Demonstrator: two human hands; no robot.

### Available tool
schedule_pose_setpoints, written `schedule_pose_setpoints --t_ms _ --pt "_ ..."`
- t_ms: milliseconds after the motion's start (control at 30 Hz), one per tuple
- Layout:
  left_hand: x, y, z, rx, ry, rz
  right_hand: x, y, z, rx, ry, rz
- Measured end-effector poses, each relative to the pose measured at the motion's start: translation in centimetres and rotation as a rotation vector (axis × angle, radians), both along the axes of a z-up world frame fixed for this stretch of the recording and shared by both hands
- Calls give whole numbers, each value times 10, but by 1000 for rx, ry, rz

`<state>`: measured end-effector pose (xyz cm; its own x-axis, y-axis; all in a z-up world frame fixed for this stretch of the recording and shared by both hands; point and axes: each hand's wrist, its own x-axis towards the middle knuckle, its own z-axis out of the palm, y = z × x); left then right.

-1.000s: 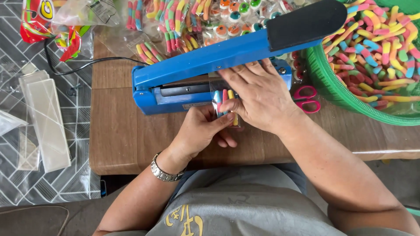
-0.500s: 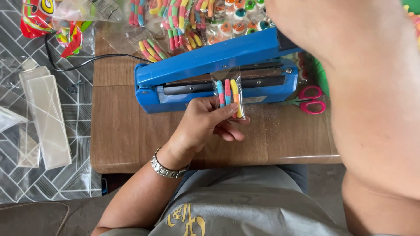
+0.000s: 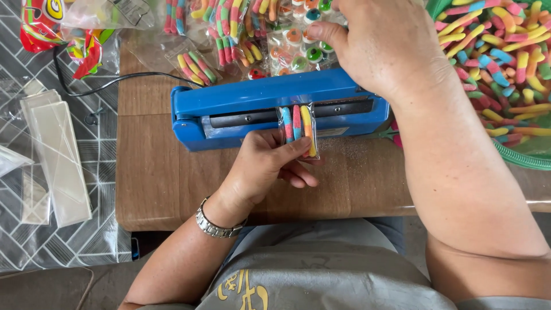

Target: Packing gummy worm candies into small plastic bags and sealing them with a manual heat sealer.

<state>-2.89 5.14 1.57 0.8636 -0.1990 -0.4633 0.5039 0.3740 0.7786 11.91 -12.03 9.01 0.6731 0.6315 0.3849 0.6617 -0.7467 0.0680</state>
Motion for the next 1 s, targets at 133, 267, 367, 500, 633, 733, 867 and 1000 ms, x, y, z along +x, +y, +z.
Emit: schedule_pose_setpoints --t_ms 133,267,367,500,633,733,867,1000 --pt "1 1 2 -6 9 -2 -1 1 -8 17 76 -58" --pt "-1 1 1 15 20 13 0 0 -21 13 87 -96" --pt "-4 1 -5 28 -34 4 3 1 -33 -83 51 -139" --pt "-8 3 -26 -39 -230 -94 5 7 -32 -226 198 -235" --pt "-3 10 -34 -49 -385 -265 3 15 -18 -304 402 -284" --pt "0 14 -38 -118 -312 -288 6 9 -27 -274 370 -249" --pt "0 19 -36 -187 -328 -377 6 8 -30 -279 319 -252" --pt "0 20 -32 -199 -304 -367 8 7 -37 -278 239 -249"
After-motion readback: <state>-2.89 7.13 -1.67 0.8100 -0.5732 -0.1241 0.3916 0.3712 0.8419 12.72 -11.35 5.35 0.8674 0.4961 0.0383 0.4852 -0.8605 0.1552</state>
